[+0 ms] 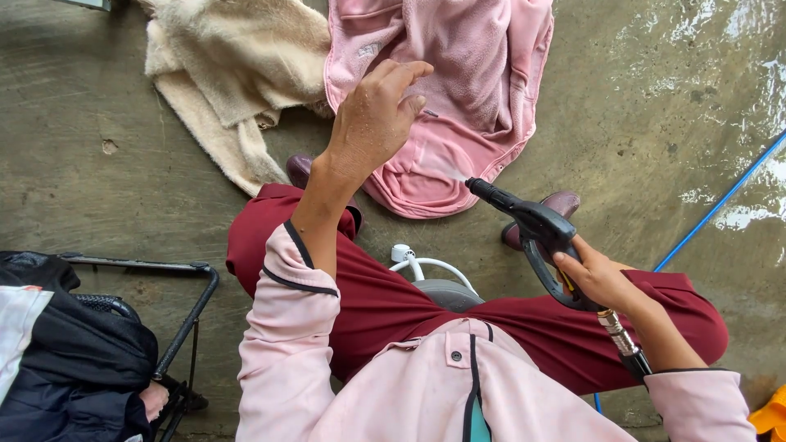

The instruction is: A person is using a high-pressure water gun to wash a pink garment spread out on a concrete floor.

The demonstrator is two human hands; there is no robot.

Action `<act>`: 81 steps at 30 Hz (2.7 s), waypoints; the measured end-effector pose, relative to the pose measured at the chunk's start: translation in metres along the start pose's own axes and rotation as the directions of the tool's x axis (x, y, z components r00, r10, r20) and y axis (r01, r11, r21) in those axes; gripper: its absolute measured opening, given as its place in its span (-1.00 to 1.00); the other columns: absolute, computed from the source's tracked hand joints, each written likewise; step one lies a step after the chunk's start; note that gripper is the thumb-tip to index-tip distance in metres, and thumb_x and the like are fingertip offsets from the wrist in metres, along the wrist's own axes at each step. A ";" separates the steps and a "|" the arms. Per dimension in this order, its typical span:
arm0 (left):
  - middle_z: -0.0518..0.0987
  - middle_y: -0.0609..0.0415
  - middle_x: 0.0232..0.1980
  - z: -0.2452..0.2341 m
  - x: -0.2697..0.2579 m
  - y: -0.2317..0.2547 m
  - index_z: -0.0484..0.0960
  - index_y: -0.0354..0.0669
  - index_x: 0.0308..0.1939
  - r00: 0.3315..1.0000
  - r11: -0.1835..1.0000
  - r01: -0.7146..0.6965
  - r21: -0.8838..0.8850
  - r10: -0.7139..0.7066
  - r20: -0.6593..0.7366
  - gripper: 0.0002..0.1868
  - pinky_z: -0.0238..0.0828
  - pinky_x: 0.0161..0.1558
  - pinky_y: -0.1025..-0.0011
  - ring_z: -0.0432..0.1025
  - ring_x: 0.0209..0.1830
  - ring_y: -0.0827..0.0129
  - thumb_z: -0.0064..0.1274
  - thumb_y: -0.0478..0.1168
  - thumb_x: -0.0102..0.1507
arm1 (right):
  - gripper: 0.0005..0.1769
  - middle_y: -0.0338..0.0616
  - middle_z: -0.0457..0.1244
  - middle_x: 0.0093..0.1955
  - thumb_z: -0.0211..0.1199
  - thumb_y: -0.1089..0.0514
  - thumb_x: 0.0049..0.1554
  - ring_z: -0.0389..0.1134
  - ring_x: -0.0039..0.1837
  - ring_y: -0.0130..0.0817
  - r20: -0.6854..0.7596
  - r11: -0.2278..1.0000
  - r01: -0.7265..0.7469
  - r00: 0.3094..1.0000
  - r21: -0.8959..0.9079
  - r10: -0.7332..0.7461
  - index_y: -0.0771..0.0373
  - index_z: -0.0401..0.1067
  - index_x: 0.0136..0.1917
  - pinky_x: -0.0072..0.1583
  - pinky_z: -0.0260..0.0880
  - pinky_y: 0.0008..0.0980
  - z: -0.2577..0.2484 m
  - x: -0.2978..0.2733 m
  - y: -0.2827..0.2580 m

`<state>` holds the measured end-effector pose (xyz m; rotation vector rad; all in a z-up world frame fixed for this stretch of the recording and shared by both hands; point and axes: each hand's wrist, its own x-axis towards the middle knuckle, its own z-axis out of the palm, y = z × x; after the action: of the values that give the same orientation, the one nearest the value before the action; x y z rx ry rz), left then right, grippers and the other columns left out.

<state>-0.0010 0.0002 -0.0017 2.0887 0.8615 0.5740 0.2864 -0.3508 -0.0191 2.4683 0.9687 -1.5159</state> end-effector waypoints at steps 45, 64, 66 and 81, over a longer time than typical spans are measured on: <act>0.59 0.04 0.12 -0.016 -0.007 0.007 0.53 -0.03 0.25 0.996 0.997 0.022 0.073 -0.028 0.090 -0.59 0.45 -0.11 0.01 0.56 0.00 0.03 0.07 -0.29 0.31 | -0.74 -0.15 0.35 -0.39 -0.02 -0.04 0.30 0.31 -0.31 -0.36 0.101 0.956 0.100 0.986 0.276 -0.132 0.14 0.33 0.10 -0.13 0.35 -0.32 0.060 -0.007 -0.048; 0.57 -0.03 0.13 -0.015 -0.009 0.001 0.51 -0.09 0.31 0.995 0.997 -0.002 0.072 -0.005 0.097 -0.56 0.54 -0.08 0.05 0.55 0.04 0.05 0.12 -0.30 0.34 | -0.68 -0.07 0.34 -0.32 0.01 -0.07 0.31 0.36 -0.31 -0.25 -0.015 0.950 0.064 0.998 0.306 -0.063 0.16 0.29 0.19 -0.15 0.39 -0.24 0.060 0.005 -0.067; 0.57 -0.04 0.15 -0.013 -0.010 -0.001 0.50 -0.04 0.32 0.992 0.995 0.015 0.100 -0.027 0.121 -0.55 0.53 -0.08 0.02 0.56 0.01 0.04 0.12 -0.28 0.34 | -0.76 -0.15 0.28 -0.37 0.02 -0.03 0.32 0.30 -0.38 -0.34 -0.030 0.888 0.211 0.975 0.409 -0.218 0.18 0.27 0.07 -0.23 0.37 -0.29 0.063 0.004 -0.073; 0.56 0.00 0.12 -0.016 -0.011 0.004 0.51 -0.08 0.28 0.994 0.997 -0.005 0.075 -0.003 0.112 -0.57 0.50 -0.17 0.02 0.57 -0.04 0.02 0.17 -0.28 0.32 | -0.60 0.19 0.45 -0.24 -0.03 -0.15 0.32 0.44 0.01 0.17 -0.119 0.974 -0.226 0.967 0.002 0.225 0.13 0.26 0.27 0.14 0.29 -0.03 -0.009 0.009 -0.004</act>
<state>-0.0171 -0.0021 0.0094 2.1674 0.8290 0.4255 0.2941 -0.3400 -0.0214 2.5814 0.6801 -1.3022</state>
